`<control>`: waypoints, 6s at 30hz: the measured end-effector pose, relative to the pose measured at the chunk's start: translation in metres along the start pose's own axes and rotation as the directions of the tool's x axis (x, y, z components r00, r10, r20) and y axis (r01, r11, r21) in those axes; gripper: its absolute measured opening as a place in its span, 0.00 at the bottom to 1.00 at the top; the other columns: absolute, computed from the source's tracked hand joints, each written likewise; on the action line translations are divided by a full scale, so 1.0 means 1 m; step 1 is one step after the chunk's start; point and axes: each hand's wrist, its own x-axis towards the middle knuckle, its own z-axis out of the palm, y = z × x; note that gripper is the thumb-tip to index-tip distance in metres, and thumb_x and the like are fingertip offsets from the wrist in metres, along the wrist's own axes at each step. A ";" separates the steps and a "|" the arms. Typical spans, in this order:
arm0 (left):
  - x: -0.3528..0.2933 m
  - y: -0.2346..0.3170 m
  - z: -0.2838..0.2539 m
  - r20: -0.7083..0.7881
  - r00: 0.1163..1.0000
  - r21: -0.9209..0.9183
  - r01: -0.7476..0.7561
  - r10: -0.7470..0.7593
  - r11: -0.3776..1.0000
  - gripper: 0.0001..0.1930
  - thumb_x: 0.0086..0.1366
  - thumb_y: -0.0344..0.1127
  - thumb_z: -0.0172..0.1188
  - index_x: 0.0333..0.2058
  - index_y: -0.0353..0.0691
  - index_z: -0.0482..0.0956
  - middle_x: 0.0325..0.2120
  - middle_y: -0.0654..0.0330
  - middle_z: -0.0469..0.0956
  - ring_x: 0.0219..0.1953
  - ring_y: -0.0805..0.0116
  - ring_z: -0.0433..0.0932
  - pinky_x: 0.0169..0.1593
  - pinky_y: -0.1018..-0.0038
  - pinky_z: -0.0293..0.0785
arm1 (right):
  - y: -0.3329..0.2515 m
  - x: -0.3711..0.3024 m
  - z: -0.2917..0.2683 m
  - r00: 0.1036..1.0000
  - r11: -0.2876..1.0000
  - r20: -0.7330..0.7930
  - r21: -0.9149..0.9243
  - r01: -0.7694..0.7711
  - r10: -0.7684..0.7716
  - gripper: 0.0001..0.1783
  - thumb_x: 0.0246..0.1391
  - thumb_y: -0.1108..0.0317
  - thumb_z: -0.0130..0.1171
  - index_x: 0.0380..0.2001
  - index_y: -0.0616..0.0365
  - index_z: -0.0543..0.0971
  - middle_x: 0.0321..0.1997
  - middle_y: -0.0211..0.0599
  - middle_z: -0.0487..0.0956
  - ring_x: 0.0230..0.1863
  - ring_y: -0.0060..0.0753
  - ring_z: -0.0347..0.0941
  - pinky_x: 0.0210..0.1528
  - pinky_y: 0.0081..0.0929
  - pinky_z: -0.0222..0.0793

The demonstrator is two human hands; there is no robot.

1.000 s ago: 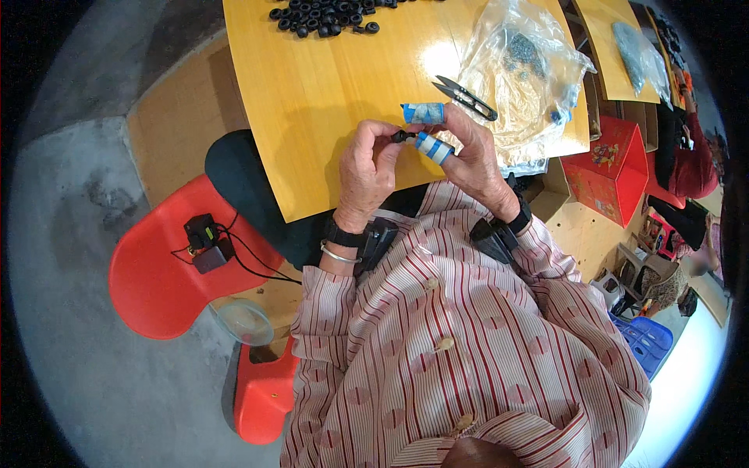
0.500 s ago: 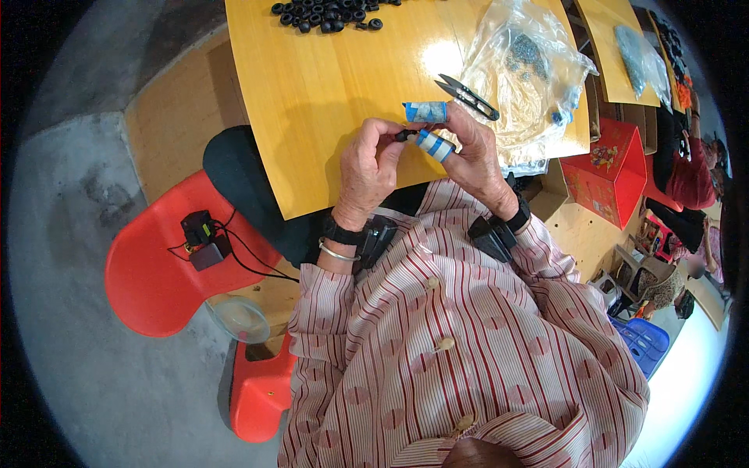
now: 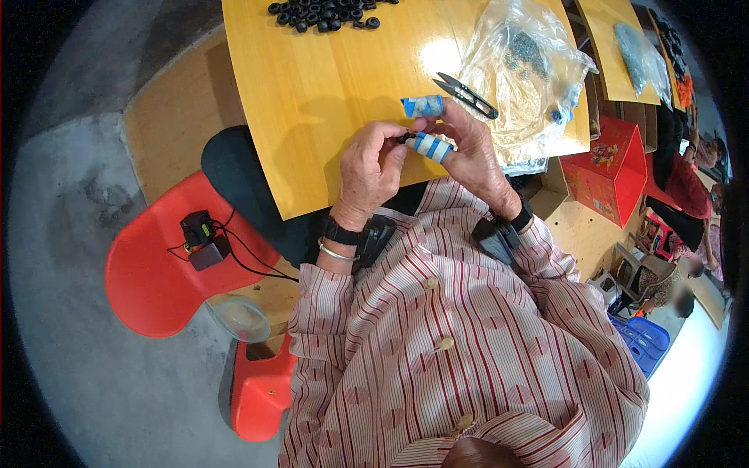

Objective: The person assembles small black components by hand, inserting and attaching small parts to each piece.

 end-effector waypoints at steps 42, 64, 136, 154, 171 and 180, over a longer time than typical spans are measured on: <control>-0.002 0.000 0.005 0.022 0.995 0.082 -0.102 0.101 0.991 0.10 0.49 0.20 0.59 0.32 0.37 0.74 0.29 0.55 0.76 0.32 0.54 0.76 0.36 0.67 0.73 | 0.002 -0.001 -0.016 0.959 0.969 0.189 0.086 -0.231 0.212 0.18 0.49 0.72 0.62 0.44 0.59 0.71 0.34 0.25 0.73 0.37 0.17 0.68 0.43 0.22 0.68; -0.007 0.035 -0.028 0.076 0.953 0.248 -0.304 0.294 0.920 0.10 0.48 0.28 0.62 0.32 0.43 0.76 0.33 0.62 0.75 0.36 0.59 0.72 0.42 0.66 0.64 | -0.018 0.006 -0.016 0.845 0.974 0.496 -0.014 -0.224 0.202 0.20 0.41 0.64 0.69 0.37 0.61 0.76 0.27 0.24 0.73 0.31 0.17 0.66 0.30 0.19 0.68; -0.037 0.031 -0.049 0.265 0.948 0.217 -0.235 0.174 0.947 0.33 0.42 0.30 0.69 0.50 0.39 0.70 0.44 0.53 0.72 0.43 0.53 0.72 0.46 0.61 0.69 | -0.020 -0.027 0.003 0.936 0.998 0.346 -0.012 -0.064 0.065 0.20 0.42 0.58 0.69 0.30 0.58 0.71 0.19 0.33 0.68 0.21 0.25 0.63 0.24 0.26 0.61; -0.038 0.051 -0.042 0.287 0.953 0.030 0.092 -0.097 0.995 0.34 0.47 0.35 0.70 0.52 0.35 0.66 0.45 0.49 0.72 0.46 0.54 0.74 0.50 0.67 0.69 | -0.020 -0.028 0.009 0.941 0.998 0.338 -0.057 0.020 0.000 0.20 0.39 0.66 0.69 0.34 0.61 0.71 0.25 0.37 0.70 0.25 0.33 0.68 0.29 0.26 0.65; -0.047 0.045 -0.042 0.262 0.864 -0.492 0.503 -0.430 0.711 0.28 0.56 0.31 0.64 0.53 0.34 0.61 0.44 0.53 0.72 0.43 0.68 0.73 0.48 0.72 0.70 | -0.019 -0.026 0.009 0.945 0.993 0.327 -0.116 0.038 0.002 0.18 0.38 0.69 0.67 0.35 0.56 0.74 0.27 0.39 0.74 0.32 0.44 0.71 0.34 0.34 0.67; -0.041 0.057 -0.031 0.307 0.638 -0.622 0.696 -0.706 0.358 0.23 0.59 0.26 0.59 0.52 0.32 0.63 0.38 0.55 0.76 0.41 0.72 0.74 0.44 0.76 0.71 | -0.018 -0.023 0.012 0.937 0.955 0.320 -0.206 0.212 -0.139 0.17 0.35 0.69 0.65 0.33 0.56 0.75 0.29 0.39 0.72 0.36 0.46 0.68 0.37 0.37 0.65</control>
